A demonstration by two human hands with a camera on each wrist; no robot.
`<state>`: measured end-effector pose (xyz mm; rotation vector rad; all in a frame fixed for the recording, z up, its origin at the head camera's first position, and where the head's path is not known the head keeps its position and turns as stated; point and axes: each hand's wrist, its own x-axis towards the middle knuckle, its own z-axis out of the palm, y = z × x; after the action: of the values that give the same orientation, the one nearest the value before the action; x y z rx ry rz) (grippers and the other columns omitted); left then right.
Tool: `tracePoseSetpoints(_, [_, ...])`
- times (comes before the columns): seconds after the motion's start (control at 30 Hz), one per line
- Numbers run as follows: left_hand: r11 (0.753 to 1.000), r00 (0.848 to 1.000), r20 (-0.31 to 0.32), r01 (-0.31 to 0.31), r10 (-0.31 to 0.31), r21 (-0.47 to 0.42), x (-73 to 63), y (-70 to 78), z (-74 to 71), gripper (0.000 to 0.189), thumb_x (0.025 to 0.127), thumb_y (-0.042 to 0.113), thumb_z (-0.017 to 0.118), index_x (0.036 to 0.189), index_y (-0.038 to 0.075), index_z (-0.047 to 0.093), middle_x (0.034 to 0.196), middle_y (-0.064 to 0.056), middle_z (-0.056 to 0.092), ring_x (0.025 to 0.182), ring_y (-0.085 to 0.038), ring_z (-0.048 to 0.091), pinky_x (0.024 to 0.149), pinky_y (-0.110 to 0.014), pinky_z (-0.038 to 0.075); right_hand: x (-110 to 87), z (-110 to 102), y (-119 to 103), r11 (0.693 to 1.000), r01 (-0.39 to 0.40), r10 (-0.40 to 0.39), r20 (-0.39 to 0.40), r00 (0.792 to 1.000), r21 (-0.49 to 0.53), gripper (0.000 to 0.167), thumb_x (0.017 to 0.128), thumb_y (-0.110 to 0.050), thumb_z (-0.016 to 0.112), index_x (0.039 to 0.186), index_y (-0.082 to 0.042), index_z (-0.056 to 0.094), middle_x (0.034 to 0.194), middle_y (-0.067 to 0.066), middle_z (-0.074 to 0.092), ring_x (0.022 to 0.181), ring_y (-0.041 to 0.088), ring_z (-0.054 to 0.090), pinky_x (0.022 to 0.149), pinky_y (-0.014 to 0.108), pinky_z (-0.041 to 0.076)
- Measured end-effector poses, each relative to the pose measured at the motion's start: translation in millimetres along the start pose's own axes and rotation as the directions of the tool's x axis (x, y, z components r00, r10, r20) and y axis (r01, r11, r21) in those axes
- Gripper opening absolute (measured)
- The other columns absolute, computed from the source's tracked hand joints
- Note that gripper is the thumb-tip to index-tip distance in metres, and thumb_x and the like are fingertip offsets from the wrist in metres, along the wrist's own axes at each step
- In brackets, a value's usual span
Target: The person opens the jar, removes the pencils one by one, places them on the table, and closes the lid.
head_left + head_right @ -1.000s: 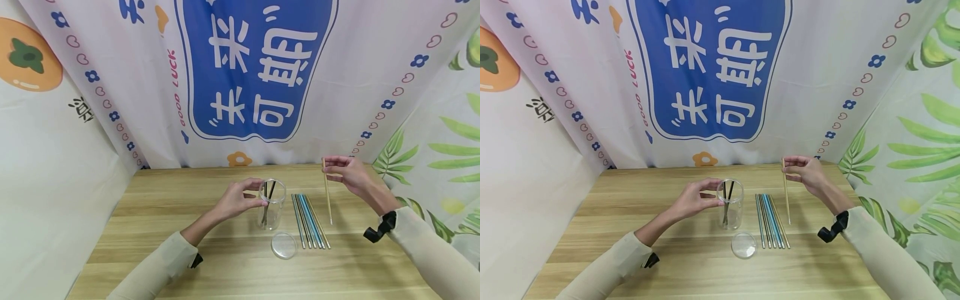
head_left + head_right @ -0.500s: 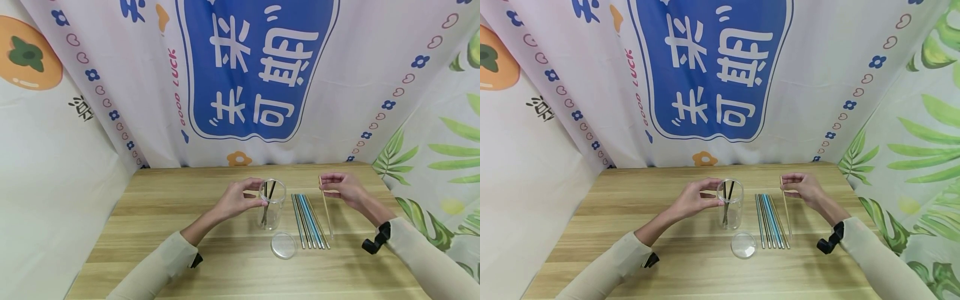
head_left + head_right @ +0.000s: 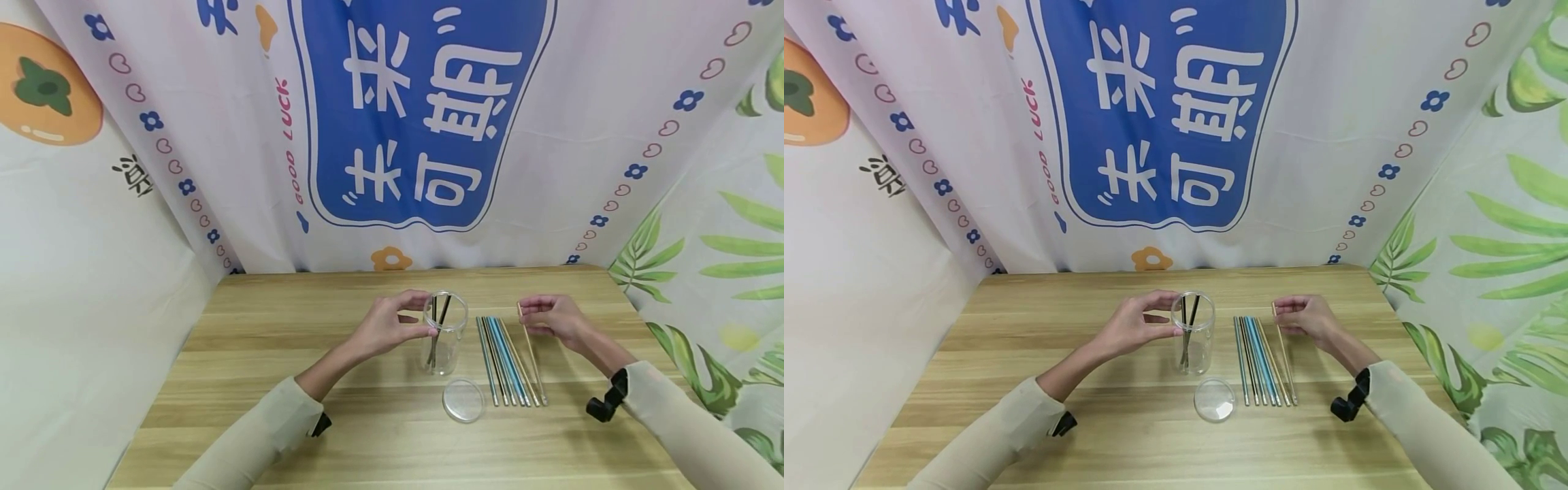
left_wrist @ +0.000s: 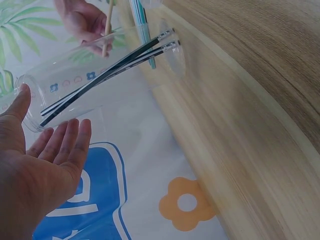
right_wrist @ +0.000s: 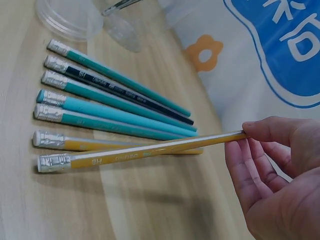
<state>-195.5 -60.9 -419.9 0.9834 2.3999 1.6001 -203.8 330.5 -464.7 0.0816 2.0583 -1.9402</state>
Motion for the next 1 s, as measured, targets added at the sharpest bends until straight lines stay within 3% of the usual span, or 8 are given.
tracePoseSetpoints(0.2, [1.000, 1.000, 0.003, -0.003, 0.003, -0.011, -0.3, 0.7, 0.2, 0.062, 0.085, 0.014, 0.091, 0.139, -0.001, 0.065, 0.136, -0.019, 0.070, 0.122, -0.035, 0.070, 0.099, -0.050, 0.063, 6.5, -1, 11, 0.998, -0.023, 0.021, -0.024, 0.999, -0.060, 0.046, 0.095, 0.005, 0.074, 0.137, 0.013, 0.057, 0.109, 0.010, 0.077, 0.096, 0.018, 0.077, 0.086, 0.032, 0.068])
tracePoseSetpoints(0.53, [1.000, 1.000, -0.001, 0.009, -0.009, 0.020, -0.6, 0.3, -0.4, 0.062, 0.085, 0.017, 0.092, 0.139, 0.001, 0.065, 0.138, -0.017, 0.069, 0.123, -0.033, 0.070, 0.097, -0.040, 0.065, 18.0, 4, 24, 0.994, -0.031, 0.024, -0.069, 0.997, -0.108, 0.046, 0.093, 0.005, 0.077, 0.135, 0.014, 0.060, 0.112, 0.015, 0.077, 0.091, 0.017, 0.077, 0.082, 0.031, 0.068])
tracePoseSetpoints(0.7, [1.000, 1.000, 0.000, 0.013, -0.013, 0.011, 0.3, -1.0, 0.4, 0.062, 0.085, 0.016, 0.091, 0.139, 0.001, 0.065, 0.137, -0.017, 0.070, 0.122, -0.033, 0.070, 0.098, -0.042, 0.064, 20.4, 6, 28, 0.996, -0.042, 0.035, -0.074, 0.997, -0.082, 0.046, 0.093, 0.008, 0.075, 0.135, 0.016, 0.058, 0.109, 0.013, 0.077, 0.088, 0.015, 0.077, 0.081, 0.030, 0.068])
tracePoseSetpoints(1.0, [1.000, 1.000, -0.002, 0.017, -0.017, 0.001, 0.2, 0.3, 0.1, 0.062, 0.085, 0.015, 0.092, 0.139, 0.000, 0.065, 0.136, -0.017, 0.070, 0.122, -0.033, 0.070, 0.099, -0.044, 0.064, 20.8, 11, 31, 0.990, -0.049, 0.039, -0.082, 0.996, -0.130, 0.045, 0.094, 0.007, 0.075, 0.135, 0.016, 0.059, 0.109, 0.014, 0.078, 0.087, 0.014, 0.077, 0.079, 0.030, 0.068])
